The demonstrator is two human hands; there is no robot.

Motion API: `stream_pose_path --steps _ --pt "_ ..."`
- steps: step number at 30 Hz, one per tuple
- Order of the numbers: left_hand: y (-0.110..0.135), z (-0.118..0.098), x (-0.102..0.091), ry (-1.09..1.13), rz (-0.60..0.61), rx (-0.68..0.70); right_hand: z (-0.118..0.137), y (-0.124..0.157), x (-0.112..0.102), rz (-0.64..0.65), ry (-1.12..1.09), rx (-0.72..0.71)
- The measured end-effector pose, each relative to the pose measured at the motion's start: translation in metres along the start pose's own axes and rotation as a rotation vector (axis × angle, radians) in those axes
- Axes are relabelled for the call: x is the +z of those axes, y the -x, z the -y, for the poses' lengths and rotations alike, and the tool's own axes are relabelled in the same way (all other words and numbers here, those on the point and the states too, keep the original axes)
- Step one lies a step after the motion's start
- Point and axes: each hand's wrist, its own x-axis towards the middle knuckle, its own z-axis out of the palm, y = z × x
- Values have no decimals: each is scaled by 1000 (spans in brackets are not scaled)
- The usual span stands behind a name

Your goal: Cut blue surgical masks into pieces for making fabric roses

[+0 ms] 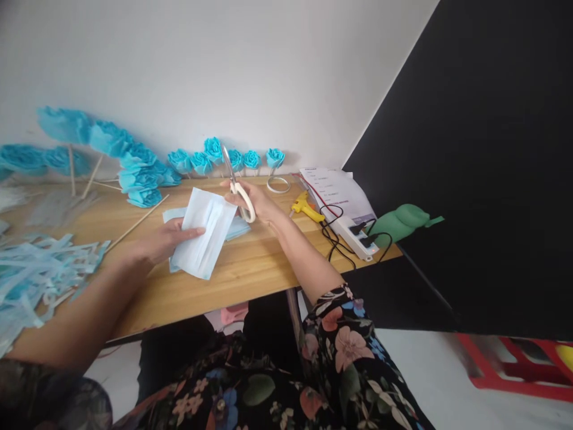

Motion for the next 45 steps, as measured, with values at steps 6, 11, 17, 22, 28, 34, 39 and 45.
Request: stream_pose_path --steps 6,11,17,22,28,34,39,45 --pt "2 -6 1 177 26 23 -14 2 2 -6 28 -45" --pt "5 -17 0 431 28 136 -34 -1 -3 -283 -133 -35" --pt "6 -17 13 502 14 245 -35 -3 -7 -420 -236 -53" --pt "-5 -6 10 510 -131 143 -39 1 3 -370 -233 -22" --pt "-9 -6 2 549 -299 63 -43 6 4 -239 -166 11" --pt "-1 -14 11 487 -258 31 -41 2 -9 -337 -117 -51" --pt "-1 -16 12 517 -230 -3 -46 1 -8 -349 -89 -85" --pt "1 -15 4 527 -138 67 -47 2 -3 -406 -69 -117"
